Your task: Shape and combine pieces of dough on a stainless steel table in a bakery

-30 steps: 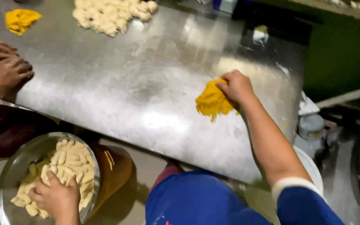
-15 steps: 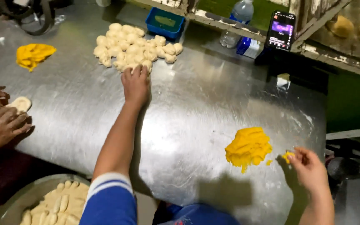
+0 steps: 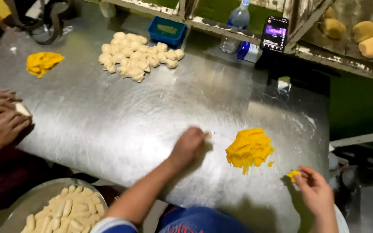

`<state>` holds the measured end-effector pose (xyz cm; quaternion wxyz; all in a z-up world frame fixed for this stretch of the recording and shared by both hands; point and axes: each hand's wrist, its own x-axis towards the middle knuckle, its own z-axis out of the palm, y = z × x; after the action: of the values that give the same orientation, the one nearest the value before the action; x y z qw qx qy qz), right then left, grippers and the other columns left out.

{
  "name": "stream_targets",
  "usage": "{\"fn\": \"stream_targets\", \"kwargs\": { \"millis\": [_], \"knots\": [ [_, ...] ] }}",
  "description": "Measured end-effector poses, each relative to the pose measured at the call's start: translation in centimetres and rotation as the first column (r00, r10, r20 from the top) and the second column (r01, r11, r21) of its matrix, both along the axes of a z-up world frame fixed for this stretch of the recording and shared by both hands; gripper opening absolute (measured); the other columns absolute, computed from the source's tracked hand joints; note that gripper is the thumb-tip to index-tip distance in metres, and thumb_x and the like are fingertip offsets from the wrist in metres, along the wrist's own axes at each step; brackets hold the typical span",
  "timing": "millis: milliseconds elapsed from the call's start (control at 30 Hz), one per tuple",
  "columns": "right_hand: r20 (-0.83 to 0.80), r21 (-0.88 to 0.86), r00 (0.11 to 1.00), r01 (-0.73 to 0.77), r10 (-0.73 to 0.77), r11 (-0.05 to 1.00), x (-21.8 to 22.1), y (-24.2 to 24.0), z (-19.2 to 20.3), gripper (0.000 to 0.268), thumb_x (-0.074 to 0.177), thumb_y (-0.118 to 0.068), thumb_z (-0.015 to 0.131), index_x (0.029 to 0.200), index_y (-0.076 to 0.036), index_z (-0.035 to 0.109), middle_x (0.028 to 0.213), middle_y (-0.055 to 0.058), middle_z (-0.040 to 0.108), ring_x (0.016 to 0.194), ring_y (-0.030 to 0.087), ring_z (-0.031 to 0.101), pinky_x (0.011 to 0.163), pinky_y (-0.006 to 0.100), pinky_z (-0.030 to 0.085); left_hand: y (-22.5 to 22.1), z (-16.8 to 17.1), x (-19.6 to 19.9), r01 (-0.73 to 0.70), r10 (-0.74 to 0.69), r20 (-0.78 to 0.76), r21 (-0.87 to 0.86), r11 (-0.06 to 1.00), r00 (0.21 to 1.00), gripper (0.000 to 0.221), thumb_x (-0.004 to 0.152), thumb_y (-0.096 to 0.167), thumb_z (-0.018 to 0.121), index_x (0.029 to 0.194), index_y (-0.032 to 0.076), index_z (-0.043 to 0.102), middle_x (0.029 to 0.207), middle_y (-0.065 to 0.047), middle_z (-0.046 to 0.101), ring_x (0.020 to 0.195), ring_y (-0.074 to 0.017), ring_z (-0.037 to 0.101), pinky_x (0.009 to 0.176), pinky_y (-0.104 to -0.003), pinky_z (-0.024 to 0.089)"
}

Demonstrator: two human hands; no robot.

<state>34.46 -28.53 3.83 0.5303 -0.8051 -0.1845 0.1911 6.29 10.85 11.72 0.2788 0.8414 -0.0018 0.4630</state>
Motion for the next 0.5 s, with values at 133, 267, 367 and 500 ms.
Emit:
{"fn": "stream_targets", "kwargs": {
  "millis": [133, 267, 367, 500],
  "knots": [
    [-0.050, 0.052, 0.982, -0.177, 0.180, 0.983, -4.0, 4.6, 1.4, 0.044, 0.089, -0.005, 0.070, 0.133, 0.001, 0.064, 0.115, 0.018, 0.074, 0.106, 0.021, 0.068, 0.099, 0.032, 0.051, -9.4, -5.5, -3.2, -0.051, 0.088, -0.202, 0.181, 0.982, 0.975, 0.020, 0.104, 0.000, 0.053, 0.084, -0.002, 0.053, 0.070, -0.013, 0.046, 0.060, -0.0359, 0.047, 0.051, -0.052, 0.032],
    [-0.388, 0.174, 0.847, -0.319, 0.362, 0.932, -10.5, 8.2, 5.6, 0.052, 0.085, 0.009, 0.066, 0.136, -0.003, 0.064, 0.128, 0.017, 0.071, 0.107, 0.025, 0.064, 0.086, 0.044, 0.057, -12.7, -9.0, -3.8, -0.115, 0.117, -0.591, 0.041, 0.992, 0.798, 0.010, 0.088, 0.009, 0.061, 0.091, 0.006, 0.071, 0.085, -0.011, 0.060, 0.082, -0.0335, 0.057, 0.067, -0.046, 0.045],
    [-0.354, 0.204, 0.737, -0.540, 0.576, 0.816, -12.2, 10.1, 5.4, 0.057, 0.083, 0.002, 0.067, 0.139, -0.007, 0.062, 0.136, 0.013, 0.065, 0.117, 0.024, 0.061, 0.089, 0.044, 0.056, -15.2, -5.8, -3.6, -0.392, -0.068, -0.661, -0.521, 0.758, 0.747, 0.024, 0.087, 0.021, 0.061, 0.100, 0.014, 0.079, 0.100, -0.006, 0.074, 0.091, -0.0222, 0.068, 0.075, -0.037, 0.052],
    [-0.037, 0.239, 0.551, -0.805, 0.834, 0.543, -13.2, 12.0, 3.4, 0.051, 0.082, -0.015, 0.086, 0.129, -0.004, 0.073, 0.112, 0.008, 0.072, 0.103, 0.018, 0.067, 0.093, 0.036, 0.056, -19.7, -2.3, -5.2, -0.188, -0.162, -0.213, -0.969, 0.161, 0.964, 0.038, 0.080, 0.009, 0.064, 0.115, 0.003, 0.079, 0.098, -0.015, 0.073, 0.093, -0.0219, 0.068, 0.082, -0.036, 0.058]
  ]
}}
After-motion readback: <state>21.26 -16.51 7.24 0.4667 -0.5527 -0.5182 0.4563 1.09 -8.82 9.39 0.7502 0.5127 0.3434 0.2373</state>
